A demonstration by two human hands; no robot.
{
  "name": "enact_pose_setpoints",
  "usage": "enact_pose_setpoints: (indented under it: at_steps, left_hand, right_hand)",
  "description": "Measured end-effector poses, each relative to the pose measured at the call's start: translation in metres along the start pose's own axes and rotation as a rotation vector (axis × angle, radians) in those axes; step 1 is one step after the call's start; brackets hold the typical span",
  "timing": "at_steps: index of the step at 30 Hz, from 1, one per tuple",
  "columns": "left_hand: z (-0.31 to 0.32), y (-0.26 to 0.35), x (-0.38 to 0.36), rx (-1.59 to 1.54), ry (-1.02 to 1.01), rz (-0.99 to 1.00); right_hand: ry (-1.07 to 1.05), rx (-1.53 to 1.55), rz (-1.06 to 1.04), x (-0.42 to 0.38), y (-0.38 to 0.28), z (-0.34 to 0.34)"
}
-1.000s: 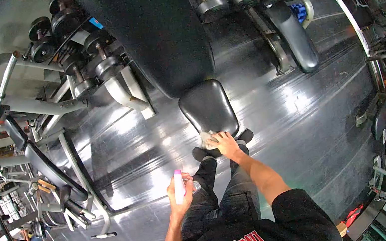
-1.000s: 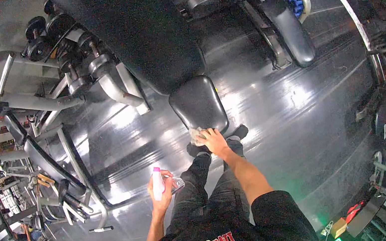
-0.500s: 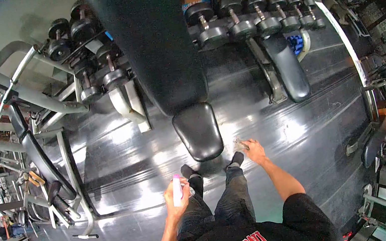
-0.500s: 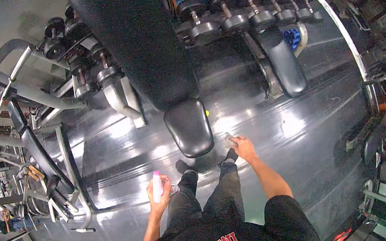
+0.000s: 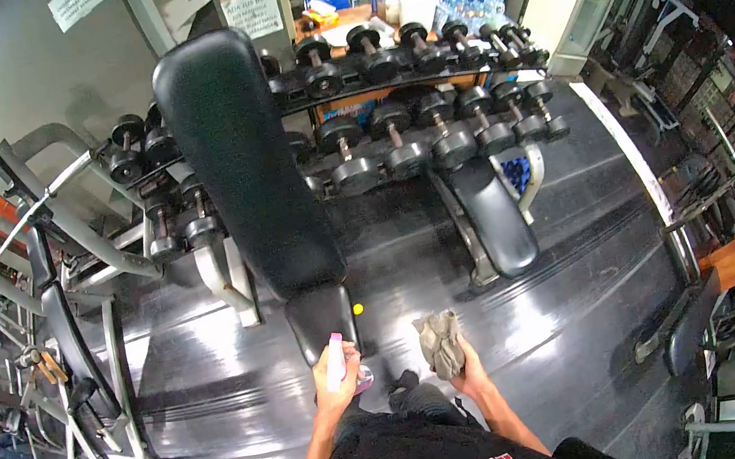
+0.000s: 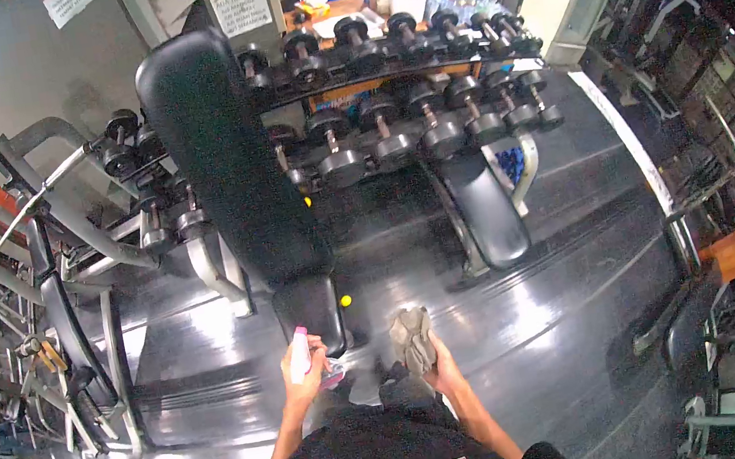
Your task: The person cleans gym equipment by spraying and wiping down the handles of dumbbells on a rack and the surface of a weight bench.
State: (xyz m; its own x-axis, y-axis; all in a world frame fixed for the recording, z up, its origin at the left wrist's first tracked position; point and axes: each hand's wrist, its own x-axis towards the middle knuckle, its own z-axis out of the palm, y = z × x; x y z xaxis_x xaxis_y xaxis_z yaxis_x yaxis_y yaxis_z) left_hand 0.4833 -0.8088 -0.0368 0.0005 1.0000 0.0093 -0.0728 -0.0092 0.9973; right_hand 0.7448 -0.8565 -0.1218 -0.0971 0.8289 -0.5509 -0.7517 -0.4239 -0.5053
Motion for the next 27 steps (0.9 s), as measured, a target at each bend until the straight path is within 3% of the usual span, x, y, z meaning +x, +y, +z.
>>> enact_pose_setpoints:
  at_steps: [7, 10, 14, 21, 22, 27]
  left_hand:
    - [0.043, 0.018, 0.016, 0.053, -0.106, 0.056]
    - [0.055, 0.034, 0.021, 0.154, -0.143, 0.038]
    - [0.07, 0.041, 0.033, 0.129, -0.143, -0.01]
    - [0.087, 0.035, 0.091, 0.178, -0.072, 0.037]
    - [0.089, 0.044, 0.102, 0.126, -0.069, -0.068]
    - [0.093, 0.038, 0.173, 0.137, -0.033, 0.032]
  right_hand:
    - [-0.125, -0.055, -0.137, -0.023, -0.065, -0.014]
    - [-0.092, 0.107, -0.242, -0.02, -0.087, -0.01]
    - [-0.066, 0.105, -0.357, -0.011, -0.106, 0.002]
    - [-0.17, 0.14, -0.276, 0.053, -0.138, 0.012]
    - [-0.133, 0.145, -0.235, 0.067, -0.145, 0.017]
    - [-0.207, 0.106, -0.181, 0.149, -0.196, 0.056]
